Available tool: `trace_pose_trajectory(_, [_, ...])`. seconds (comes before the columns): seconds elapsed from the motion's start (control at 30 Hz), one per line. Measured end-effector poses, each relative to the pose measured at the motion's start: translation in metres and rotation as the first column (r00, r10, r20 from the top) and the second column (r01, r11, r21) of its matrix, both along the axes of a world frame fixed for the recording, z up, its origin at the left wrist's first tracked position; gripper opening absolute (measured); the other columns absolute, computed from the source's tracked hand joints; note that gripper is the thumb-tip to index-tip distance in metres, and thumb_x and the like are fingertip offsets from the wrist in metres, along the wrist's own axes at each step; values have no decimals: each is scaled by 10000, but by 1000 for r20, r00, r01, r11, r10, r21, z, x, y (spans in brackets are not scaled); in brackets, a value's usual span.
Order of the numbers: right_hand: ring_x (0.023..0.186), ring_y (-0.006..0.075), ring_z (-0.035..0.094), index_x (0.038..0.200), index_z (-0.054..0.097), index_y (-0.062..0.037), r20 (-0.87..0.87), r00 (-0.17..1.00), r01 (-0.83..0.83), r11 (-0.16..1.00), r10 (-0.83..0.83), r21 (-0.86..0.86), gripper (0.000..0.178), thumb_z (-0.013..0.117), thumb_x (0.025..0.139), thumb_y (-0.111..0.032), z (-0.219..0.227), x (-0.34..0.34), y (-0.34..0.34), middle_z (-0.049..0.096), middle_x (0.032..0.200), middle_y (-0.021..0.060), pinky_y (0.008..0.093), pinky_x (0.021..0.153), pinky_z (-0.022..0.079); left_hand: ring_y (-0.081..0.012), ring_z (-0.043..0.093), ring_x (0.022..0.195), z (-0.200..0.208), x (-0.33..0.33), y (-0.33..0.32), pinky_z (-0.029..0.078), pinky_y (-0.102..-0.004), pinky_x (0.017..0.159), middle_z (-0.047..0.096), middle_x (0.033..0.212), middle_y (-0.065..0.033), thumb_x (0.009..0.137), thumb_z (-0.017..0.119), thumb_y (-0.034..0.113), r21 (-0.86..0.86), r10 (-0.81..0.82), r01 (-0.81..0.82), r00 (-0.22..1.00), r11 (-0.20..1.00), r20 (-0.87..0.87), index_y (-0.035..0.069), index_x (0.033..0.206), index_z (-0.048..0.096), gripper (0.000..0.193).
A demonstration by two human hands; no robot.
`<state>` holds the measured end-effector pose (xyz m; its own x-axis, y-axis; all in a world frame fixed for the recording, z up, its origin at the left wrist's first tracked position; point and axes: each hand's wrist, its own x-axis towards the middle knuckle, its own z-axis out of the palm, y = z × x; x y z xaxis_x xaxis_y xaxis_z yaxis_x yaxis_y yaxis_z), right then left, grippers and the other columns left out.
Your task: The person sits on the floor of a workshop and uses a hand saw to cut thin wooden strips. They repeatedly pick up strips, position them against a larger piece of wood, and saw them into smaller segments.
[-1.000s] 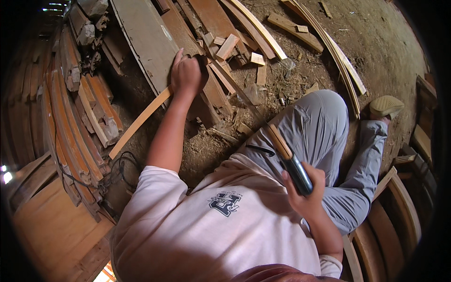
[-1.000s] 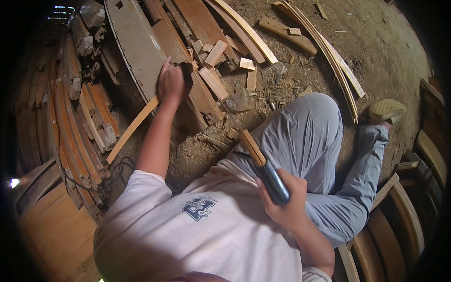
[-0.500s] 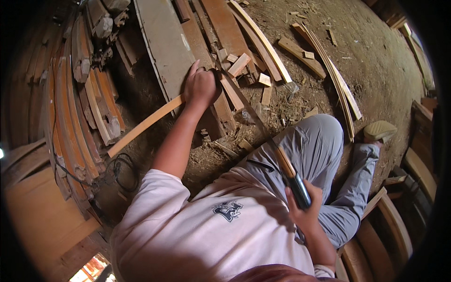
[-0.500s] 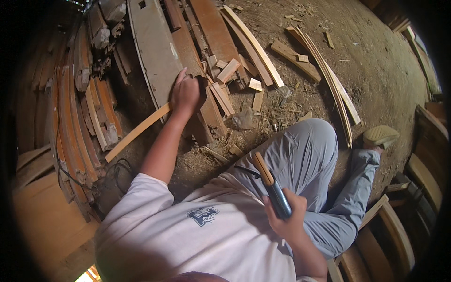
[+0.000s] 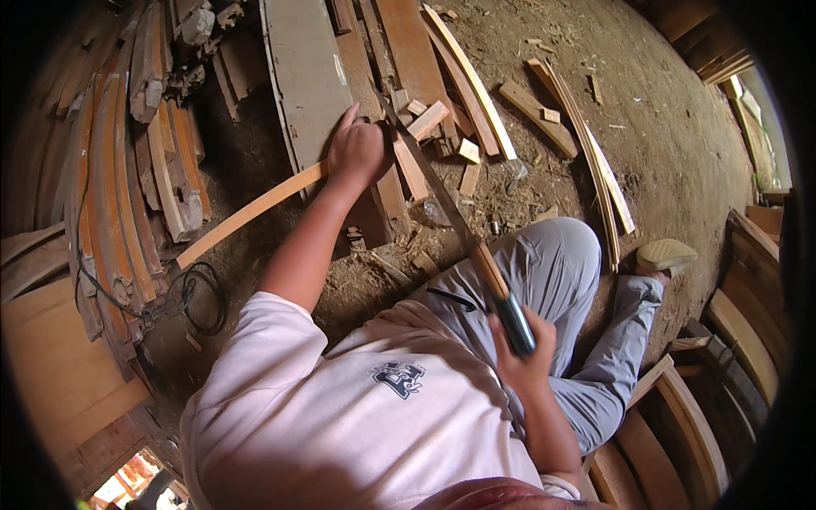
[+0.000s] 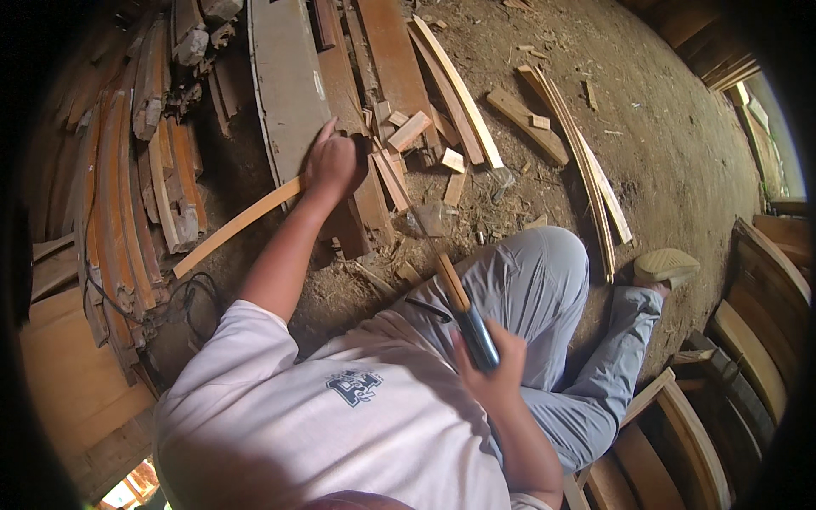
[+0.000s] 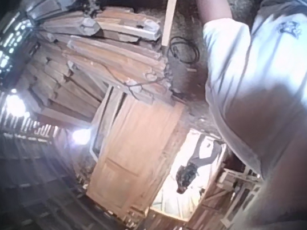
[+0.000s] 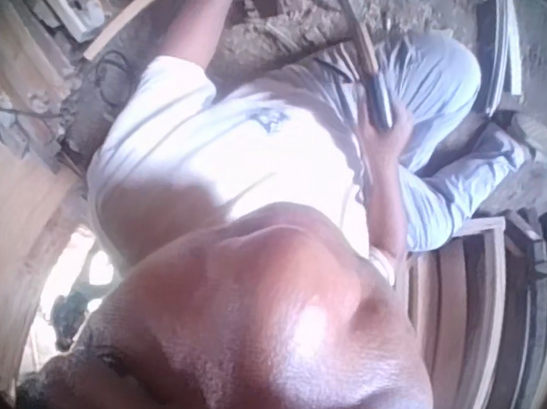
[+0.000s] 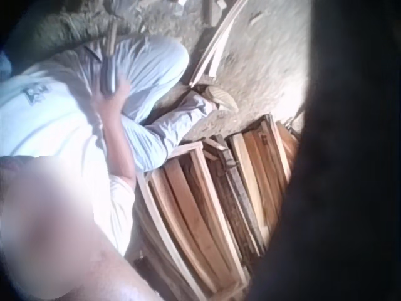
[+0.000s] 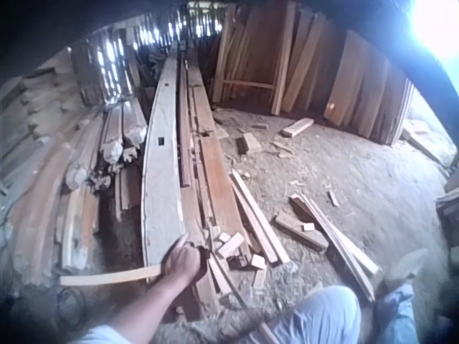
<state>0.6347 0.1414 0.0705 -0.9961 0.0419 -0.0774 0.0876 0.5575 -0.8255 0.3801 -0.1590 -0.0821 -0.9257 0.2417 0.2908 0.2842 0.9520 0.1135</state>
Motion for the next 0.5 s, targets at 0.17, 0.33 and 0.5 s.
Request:
trace_pose_trajectory(0.17, [490, 213, 494, 771, 624, -13, -81, 997, 10, 1000, -8, 23, 247, 817, 886, -116, 13, 27, 15, 521, 593, 116, 320, 522, 406, -343, 711, 779, -1, -1, 4, 383, -429, 1260, 681, 723, -269, 883, 474, 13, -26, -55, 55, 998, 998, -14, -20, 664, 700, 316])
trace_pose_trajectory(0.33, [501, 175, 468, 813, 657, -1, -128, 986, 84, 979, -108, -184, 239, 802, 937, -145, -23, -51, -37, 509, 574, 119, 333, 518, 395, -375, 705, 791, -6, -4, -6, 380, -436, 1263, 677, 723, -275, 874, 549, 24, -8, -21, 22, 997, 1000, 80, -11, 680, 717, 259])
trace_pose_trajectory(0.5, [496, 210, 478, 818, 656, -6, -59, 997, 30, 977, -43, -210, 242, 803, 939, -156, -46, -62, -41, 541, 589, 128, 344, 521, 401, -405, 701, 814, 9, 0, 10, 392, -445, 1251, 699, 767, -272, 841, 615, 24, 201, -91, 82, 995, 976, 34, 32, 717, 760, 190])
